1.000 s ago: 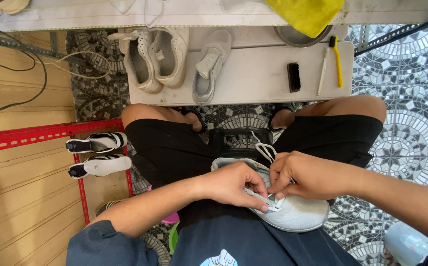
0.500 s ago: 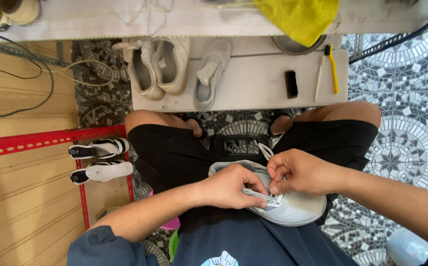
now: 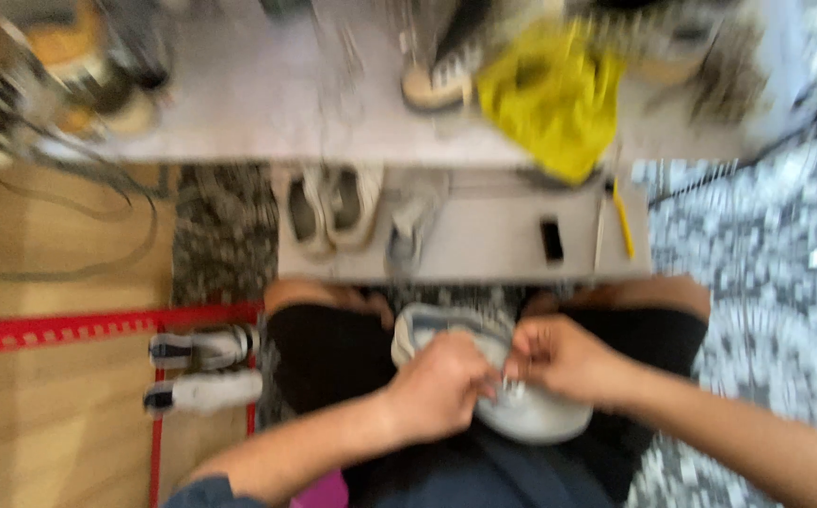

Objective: The person laces a pair of white sneakers by hand. They thread the laces through the eyelets, pull them tight, and tie a knot. The person works on one shoe at a time while sitting on a low stool in front of a shoe rack.

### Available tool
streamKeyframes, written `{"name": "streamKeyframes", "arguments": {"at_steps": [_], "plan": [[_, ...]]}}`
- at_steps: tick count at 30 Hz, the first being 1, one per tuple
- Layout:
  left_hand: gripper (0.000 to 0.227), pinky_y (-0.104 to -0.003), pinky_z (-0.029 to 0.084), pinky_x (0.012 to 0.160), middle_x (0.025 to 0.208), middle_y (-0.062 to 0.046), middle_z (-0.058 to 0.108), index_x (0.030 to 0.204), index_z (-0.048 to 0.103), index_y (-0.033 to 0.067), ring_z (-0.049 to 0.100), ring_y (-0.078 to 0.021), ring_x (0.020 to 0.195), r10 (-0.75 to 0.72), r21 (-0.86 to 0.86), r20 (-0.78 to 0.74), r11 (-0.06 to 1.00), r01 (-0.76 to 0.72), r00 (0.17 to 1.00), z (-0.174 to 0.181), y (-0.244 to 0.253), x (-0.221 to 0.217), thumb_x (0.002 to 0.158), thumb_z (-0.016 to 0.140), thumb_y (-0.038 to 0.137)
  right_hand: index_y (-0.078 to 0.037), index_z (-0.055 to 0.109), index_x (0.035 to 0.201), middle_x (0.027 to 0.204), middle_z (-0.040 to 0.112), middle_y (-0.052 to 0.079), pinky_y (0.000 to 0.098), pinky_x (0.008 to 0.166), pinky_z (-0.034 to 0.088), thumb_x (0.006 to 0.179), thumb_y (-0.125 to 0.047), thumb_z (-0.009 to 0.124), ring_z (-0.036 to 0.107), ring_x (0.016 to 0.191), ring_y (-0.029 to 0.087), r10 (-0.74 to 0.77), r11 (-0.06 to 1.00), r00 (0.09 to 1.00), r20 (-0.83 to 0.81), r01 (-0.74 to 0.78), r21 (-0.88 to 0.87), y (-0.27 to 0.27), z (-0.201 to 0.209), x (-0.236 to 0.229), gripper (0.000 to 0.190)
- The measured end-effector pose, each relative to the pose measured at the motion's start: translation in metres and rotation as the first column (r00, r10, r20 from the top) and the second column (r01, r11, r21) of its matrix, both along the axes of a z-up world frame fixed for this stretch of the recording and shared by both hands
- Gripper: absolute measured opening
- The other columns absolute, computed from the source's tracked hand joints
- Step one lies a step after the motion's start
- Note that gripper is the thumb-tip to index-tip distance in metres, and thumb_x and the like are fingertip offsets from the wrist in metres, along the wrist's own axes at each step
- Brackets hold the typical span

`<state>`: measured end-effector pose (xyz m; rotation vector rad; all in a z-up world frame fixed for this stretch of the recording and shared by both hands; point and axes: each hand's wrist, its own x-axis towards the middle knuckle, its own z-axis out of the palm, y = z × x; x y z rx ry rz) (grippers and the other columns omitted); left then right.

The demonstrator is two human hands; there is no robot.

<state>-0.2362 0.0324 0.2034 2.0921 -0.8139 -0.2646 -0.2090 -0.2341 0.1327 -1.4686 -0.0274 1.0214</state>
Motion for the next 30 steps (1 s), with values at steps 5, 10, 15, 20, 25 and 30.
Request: {"name": "streamKeyframes", "arguments": {"at_steps": [5, 10, 15, 20, 25, 30], "plan": [[0.014, -0.045, 0.04, 0.082, 0.087, 0.003, 0.072, 0.087, 0.072, 0.0188, 0.064, -0.03, 0.094, 0.008, 0.049, 0.149, 0.999, -0.015, 0.989, 0.017, 0.0, 0.013, 0.091, 0.077, 0.007, -0.013, 0.048, 0.085, 0.082, 0.081, 0.008, 0.0279, 0.075, 0.059, 0.099, -0.001, 0.089, 0.072, 0.082, 0.012, -0.01, 0.994, 0.998, 0.061, 0.003, 0.112, 0.002, 0.008, 0.021, 0.045], [0.013, -0.043, 0.038, 0.081, 0.093, 0.008, 0.076, 0.09, 0.075, 0.0181, 0.06, -0.0272, 0.092, 0.014, 0.085, 0.158, 0.996, -0.028, 0.987, 0.012, 0.0, 0.019, 0.092, 0.074, 0.006, -0.013, 0.047, 0.084, 0.081, 0.081, 0.008, 0.0286, 0.076, 0.057, 0.1, 0.002, 0.088, 0.07, 0.081, 0.013, 0.027, 1.0, 0.994, 0.102, -0.028, 0.003, 0.004, 0.011, 0.031, 0.046], [0.016, -0.048, 0.036, 0.082, 0.09, 0.005, 0.067, 0.095, 0.071, 0.0221, 0.057, -0.0296, 0.096, -0.063, 0.157, 0.274, 0.987, 0.02, 0.96, -0.004, 0.003, 0.031, 0.092, 0.067, 0.007, -0.015, 0.049, 0.082, 0.079, 0.078, 0.003, 0.0285, 0.072, 0.054, 0.101, -0.001, 0.088, 0.062, 0.076, 0.01, 0.017, 0.999, 0.975, 0.222, -0.025, 0.03, 0.003, -0.006, 0.036, 0.046], [0.014, -0.05, 0.039, 0.081, 0.094, 0.003, 0.073, 0.098, 0.073, 0.0212, 0.061, -0.0326, 0.105, -0.059, 0.192, 0.252, 0.981, 0.01, 0.966, 0.009, 0.004, 0.037, 0.093, 0.068, 0.009, -0.016, 0.049, 0.078, 0.077, 0.074, 0.0, 0.0276, 0.071, 0.05, 0.1, 0.003, 0.079, 0.057, 0.075, 0.01, -0.021, 0.998, 0.963, 0.27, 0.004, 0.063, 0.009, 0.026, 0.036, 0.042], [0.012, -0.042, 0.04, 0.093, 0.096, 0.003, 0.067, 0.105, 0.073, 0.012, 0.055, -0.0261, 0.103, -0.127, 0.086, 0.314, 0.991, 0.105, 0.941, 0.023, 0.007, 0.055, 0.108, 0.066, 0.003, -0.023, 0.059, 0.074, 0.075, 0.088, -0.016, 0.0315, 0.089, 0.055, 0.073, 0.003, 0.068, 0.07, 0.085, 0.013, 0.266, 0.909, 0.769, 0.581, 0.001, -0.417, 0.023, 0.103, 0.051, 0.027], [0.006, -0.039, 0.046, 0.094, 0.096, 0.001, 0.067, 0.102, 0.07, 0.0126, 0.062, -0.0241, 0.101, -0.097, 0.028, 0.436, 0.995, 0.094, 0.894, 0.02, 0.004, 0.073, 0.108, 0.072, 0.013, -0.015, 0.055, 0.077, 0.077, 0.083, -0.003, 0.0346, 0.083, 0.054, 0.088, -0.004, 0.083, 0.067, 0.08, 0.018, 0.127, 0.948, 0.88, 0.458, 0.028, -0.317, 0.017, 0.094, 0.064, 0.032]]}}
